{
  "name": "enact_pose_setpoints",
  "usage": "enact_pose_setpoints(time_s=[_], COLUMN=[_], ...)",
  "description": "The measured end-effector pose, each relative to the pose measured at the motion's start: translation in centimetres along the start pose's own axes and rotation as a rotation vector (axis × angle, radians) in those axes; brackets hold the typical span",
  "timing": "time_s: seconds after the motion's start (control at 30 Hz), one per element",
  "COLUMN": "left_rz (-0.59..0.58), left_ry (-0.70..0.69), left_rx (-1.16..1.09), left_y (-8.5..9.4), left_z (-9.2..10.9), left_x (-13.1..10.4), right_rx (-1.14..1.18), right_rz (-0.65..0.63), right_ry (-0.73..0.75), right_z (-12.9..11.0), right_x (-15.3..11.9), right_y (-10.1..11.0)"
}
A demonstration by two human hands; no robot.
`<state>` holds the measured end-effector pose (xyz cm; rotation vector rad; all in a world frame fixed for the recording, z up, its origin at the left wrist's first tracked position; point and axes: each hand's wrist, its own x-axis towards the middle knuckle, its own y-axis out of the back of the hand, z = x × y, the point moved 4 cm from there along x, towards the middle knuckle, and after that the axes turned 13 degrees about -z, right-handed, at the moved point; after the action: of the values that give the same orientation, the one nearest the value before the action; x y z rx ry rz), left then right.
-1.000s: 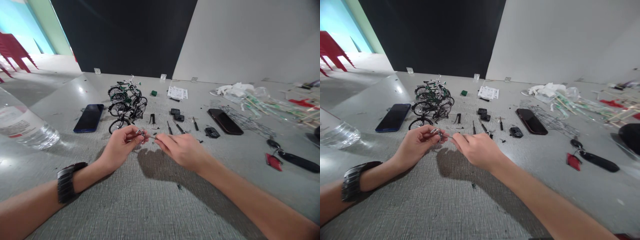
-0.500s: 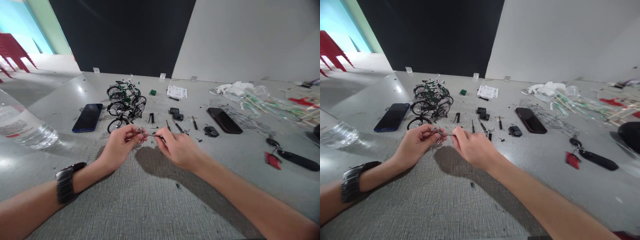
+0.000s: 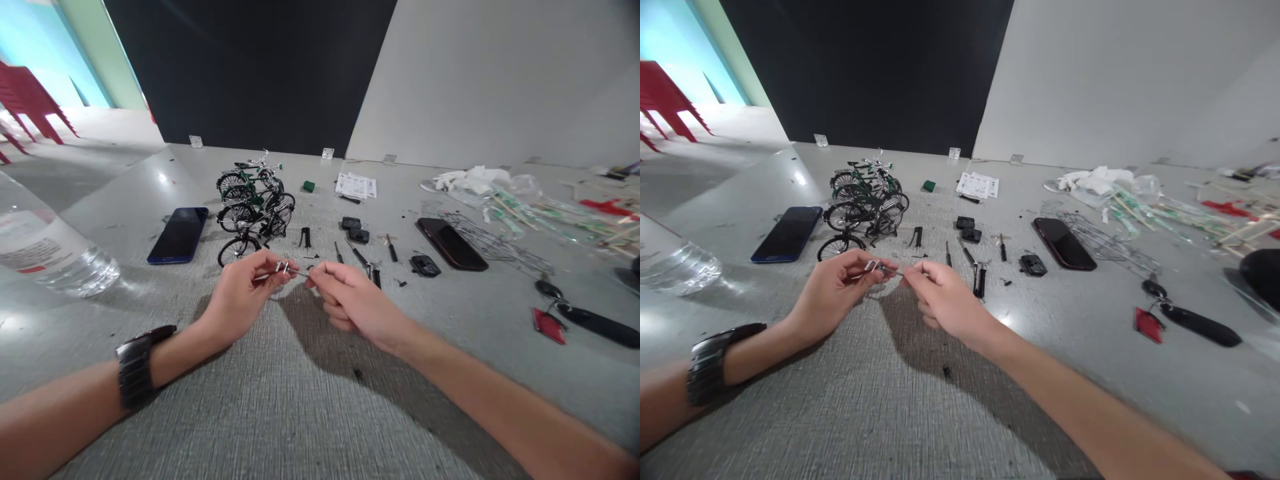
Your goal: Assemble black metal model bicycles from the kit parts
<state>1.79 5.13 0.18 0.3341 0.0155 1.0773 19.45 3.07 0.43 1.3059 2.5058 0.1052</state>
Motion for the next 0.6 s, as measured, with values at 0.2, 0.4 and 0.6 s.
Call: enact_pose_setpoints(time_s=[0.2, 0.4, 0.6], left_rz=[0.023, -0.001, -0.003], left_ry=[-0.001, -0.003, -0.013], left_rx=[-0.115, -0.056, 0.124], left_y=[-0.3, -0.4, -0.1], left_z=[-0.5, -0.2, 0.1], left_x=[0.2, -0.1, -0.5], right_rx=[-1.072, -1.238, -0.113], right_rz=[0.213, 0.232, -0.033], right_ry=[0.359, 0.442, 0.059], right_z=[-1.4, -1.1, -0.3], right_x=[-0.7, -0.9, -0.4], right_y=[0.7, 0.6, 0.0])
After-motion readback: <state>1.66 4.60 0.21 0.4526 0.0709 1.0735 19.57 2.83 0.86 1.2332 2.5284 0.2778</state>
